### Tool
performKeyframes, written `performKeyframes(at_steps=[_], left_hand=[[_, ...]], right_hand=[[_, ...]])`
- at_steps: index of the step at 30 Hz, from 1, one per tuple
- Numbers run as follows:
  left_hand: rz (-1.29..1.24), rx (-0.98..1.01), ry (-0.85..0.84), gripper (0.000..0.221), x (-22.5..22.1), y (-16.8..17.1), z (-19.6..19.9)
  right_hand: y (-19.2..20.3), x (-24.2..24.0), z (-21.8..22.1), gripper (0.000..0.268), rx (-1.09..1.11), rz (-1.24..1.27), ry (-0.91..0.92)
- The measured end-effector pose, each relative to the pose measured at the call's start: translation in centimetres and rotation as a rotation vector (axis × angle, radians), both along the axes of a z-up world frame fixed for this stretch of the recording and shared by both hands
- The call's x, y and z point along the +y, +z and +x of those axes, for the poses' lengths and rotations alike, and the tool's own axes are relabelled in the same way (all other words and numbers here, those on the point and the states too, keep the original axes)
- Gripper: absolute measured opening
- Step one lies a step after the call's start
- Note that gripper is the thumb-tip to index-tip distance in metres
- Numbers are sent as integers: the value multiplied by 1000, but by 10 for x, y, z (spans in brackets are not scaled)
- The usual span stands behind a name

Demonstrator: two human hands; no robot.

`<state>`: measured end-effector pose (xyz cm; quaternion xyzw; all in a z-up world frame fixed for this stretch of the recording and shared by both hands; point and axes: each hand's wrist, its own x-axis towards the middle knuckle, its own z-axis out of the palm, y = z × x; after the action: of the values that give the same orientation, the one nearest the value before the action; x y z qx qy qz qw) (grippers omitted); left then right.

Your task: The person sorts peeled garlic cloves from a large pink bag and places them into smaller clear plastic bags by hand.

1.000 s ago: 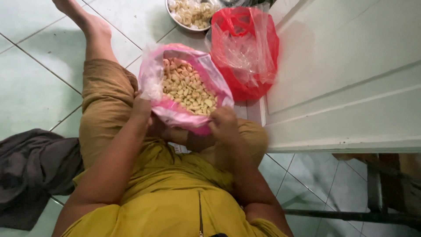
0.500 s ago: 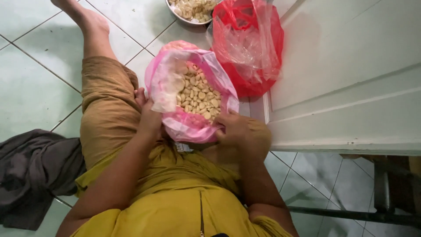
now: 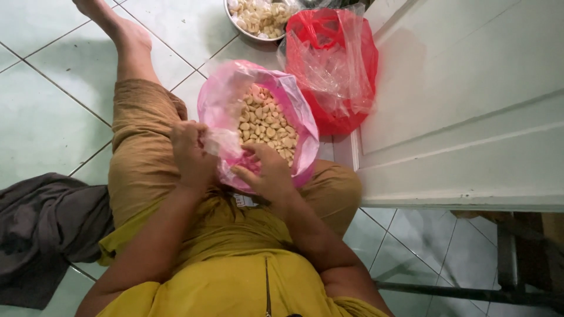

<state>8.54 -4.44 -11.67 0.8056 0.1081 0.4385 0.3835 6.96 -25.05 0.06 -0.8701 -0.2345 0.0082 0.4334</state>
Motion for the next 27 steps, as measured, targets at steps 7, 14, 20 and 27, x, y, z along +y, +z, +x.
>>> performKeyframes(at_steps=[7, 14, 20, 27], left_hand=[[-255, 131, -293, 27, -40, 128, -55], [184, -114, -281, 26, -48, 167, -63], [-74, 112, -366, 24, -54, 205, -56], [-4, 531, -496, 32, -56, 167, -24]], right_hand=[[-1, 2, 1, 24, -243, 13, -26], [14, -22, 16, 22, -360, -308, -60], [65, -20, 9, 39, 21, -129, -201], [34, -34, 42, 27, -127, 55, -169]])
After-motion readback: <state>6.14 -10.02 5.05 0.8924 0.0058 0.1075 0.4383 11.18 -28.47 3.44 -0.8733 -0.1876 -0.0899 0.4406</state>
